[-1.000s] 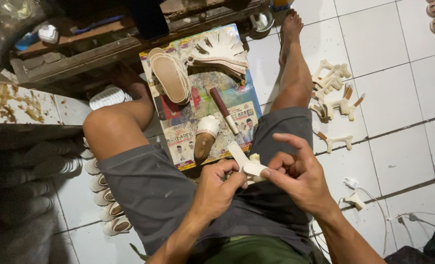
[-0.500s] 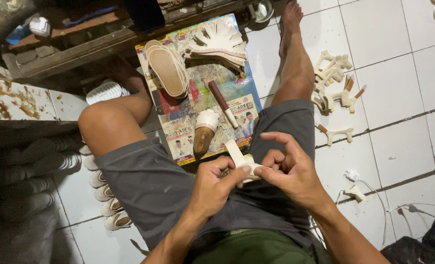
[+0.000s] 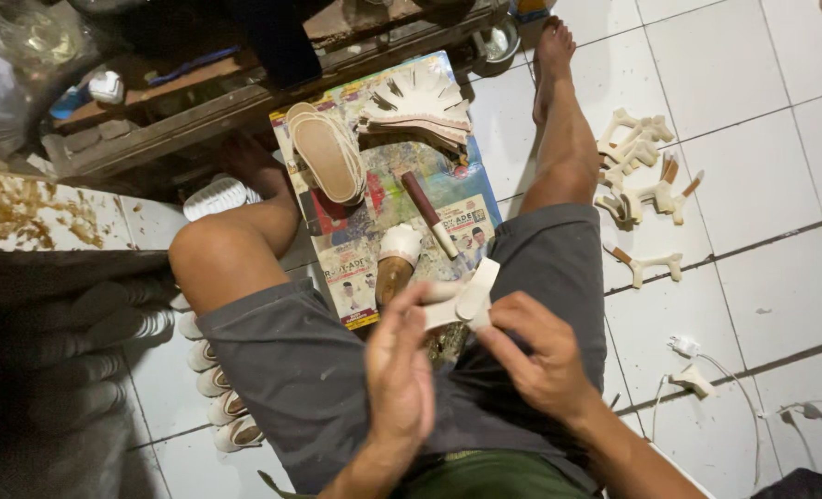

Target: The person assembles sandals by attaching white straps to brown soles using a cylindrical tool to press the straps into place. The person handles multiple sandals, aligning and securing the straps before setting the finished units aside.

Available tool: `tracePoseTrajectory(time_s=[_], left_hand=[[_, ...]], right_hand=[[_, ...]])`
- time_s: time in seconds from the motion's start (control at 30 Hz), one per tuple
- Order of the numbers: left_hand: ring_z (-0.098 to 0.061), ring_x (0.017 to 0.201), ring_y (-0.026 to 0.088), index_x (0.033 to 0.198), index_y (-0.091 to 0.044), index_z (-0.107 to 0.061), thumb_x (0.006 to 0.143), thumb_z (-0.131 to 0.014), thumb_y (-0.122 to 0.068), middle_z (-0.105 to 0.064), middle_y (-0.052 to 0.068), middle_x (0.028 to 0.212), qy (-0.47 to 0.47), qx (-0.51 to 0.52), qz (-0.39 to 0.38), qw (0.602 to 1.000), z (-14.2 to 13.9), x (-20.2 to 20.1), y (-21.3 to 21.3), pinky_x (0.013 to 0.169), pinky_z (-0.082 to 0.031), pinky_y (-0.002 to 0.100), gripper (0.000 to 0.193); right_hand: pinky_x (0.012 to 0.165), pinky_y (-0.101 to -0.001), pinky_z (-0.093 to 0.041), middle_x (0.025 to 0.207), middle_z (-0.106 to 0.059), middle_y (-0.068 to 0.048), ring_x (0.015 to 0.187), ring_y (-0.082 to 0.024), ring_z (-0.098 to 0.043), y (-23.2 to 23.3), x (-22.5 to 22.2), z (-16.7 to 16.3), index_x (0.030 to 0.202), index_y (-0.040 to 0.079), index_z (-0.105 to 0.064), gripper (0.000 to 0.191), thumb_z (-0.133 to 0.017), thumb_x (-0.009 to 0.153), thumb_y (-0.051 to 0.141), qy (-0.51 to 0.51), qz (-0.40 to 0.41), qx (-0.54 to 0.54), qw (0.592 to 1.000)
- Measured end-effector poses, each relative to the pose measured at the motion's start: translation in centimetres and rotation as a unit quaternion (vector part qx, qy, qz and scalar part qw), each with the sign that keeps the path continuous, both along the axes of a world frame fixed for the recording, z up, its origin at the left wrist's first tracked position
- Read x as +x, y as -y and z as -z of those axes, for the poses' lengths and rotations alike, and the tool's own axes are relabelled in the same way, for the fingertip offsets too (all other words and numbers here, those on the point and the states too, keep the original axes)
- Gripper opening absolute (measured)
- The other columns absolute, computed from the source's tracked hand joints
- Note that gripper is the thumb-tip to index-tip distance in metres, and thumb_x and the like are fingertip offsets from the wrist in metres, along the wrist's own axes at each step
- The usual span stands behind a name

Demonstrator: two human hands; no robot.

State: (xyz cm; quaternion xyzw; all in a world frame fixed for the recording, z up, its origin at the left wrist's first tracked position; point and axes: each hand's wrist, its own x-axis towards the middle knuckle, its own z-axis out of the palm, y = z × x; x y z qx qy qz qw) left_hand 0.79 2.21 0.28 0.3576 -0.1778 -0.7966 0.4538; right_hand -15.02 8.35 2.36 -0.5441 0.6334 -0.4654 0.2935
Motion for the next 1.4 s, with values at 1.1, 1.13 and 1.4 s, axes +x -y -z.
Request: tracePoseTrajectory(time_s=[1.1, 1.13, 1.4], left_hand=[[-0.058, 0.098, 0.02, 0.129, -0.005, -0.057, 0.099, -0.07, -0.018, -0.062, 0.006, 0.107, -0.014, 0.037, 0.023, 0.999, 4.8, 0.4, 6.3, 0.088, -0.051, 0.04, 0.035], [-0.06, 0.102, 0.02, 0.128, -0.006, -0.058, 0.097, -0.07, -0.019, -0.064, 0.006, 0.11, -0.01, 0.052, 0.012, 0.998, 4.6, 0.6, 6.1, 0.091, -0.05, 0.039, 0.036], [-0.063, 0.115, 0.021, 0.128, -0.005, -0.059, 0.095, -0.069, -0.02, -0.067, 0.006, 0.12, -0.007, 0.095, 0.003, 0.995, 4.2, 4.0, 5.9, 0.106, -0.048, 0.042, 0.038]], right_hand=[[0.083, -0.0248, -0.056, 0.105, -0.072, -0.01, 0.095, -0.017, -0.071, 0.1, -3.5, 0.3, 0.101, -0.002, -0.07, 0.017, -0.079, 0.086, -0.001, -0.018, 0.057, -0.023, 0.998], [0.083, -0.025, -0.057, 0.105, -0.072, -0.01, 0.095, -0.016, -0.071, 0.0, -3.6, 0.4, 0.103, -0.002, -0.07, 0.019, -0.078, 0.087, -0.002, 0.051, 0.076, 0.005, 0.996], [0.076, -0.0245, -0.059, 0.096, -0.076, -0.008, 0.085, -0.012, -0.071, 0.0, -4.7, 1.4, 0.109, -0.003, -0.073, 0.023, -0.077, 0.086, 0.0, 0.231, 0.091, 0.146, 0.958]])
